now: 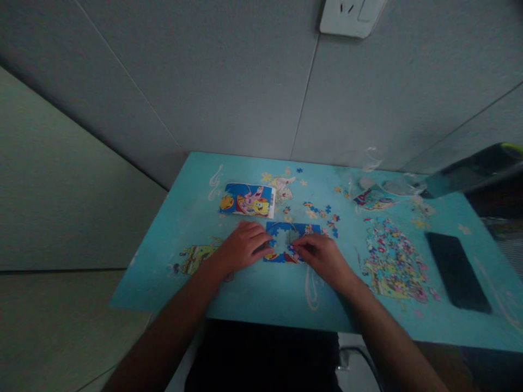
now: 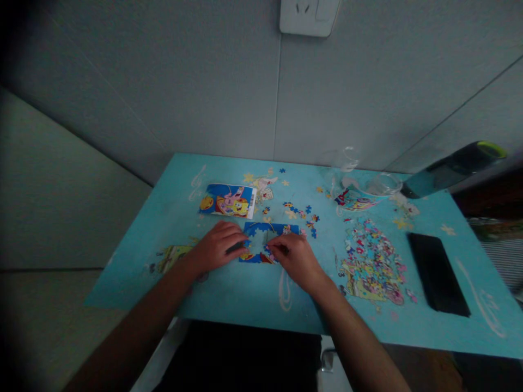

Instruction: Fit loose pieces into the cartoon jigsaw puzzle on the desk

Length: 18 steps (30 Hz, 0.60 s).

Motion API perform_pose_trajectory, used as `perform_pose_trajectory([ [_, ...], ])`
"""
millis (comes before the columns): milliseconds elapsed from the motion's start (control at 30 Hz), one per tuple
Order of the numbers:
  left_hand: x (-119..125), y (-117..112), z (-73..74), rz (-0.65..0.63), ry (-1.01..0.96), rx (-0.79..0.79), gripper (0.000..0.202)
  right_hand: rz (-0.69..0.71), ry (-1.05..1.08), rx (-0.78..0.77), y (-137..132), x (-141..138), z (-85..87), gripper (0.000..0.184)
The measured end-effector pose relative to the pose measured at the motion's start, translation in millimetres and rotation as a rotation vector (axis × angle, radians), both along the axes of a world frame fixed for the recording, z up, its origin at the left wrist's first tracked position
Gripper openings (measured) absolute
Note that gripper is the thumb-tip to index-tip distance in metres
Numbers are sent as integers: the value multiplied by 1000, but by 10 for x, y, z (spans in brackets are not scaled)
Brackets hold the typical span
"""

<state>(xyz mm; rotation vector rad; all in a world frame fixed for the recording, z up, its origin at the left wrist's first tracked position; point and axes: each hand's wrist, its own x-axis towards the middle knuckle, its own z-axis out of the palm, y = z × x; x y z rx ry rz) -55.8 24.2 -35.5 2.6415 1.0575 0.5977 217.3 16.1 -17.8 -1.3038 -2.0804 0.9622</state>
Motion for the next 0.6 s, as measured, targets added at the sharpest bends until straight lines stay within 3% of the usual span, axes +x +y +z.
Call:
perform_pose_trajectory([
  [267, -7, -10, -31, -5, -1, 16, 26, -86, -22, 84, -9, -5, 33, 10],
  [600, 27, -31, 32, -7, 12, 11, 22, -111, -56, 134, 18, 12, 3, 13],
])
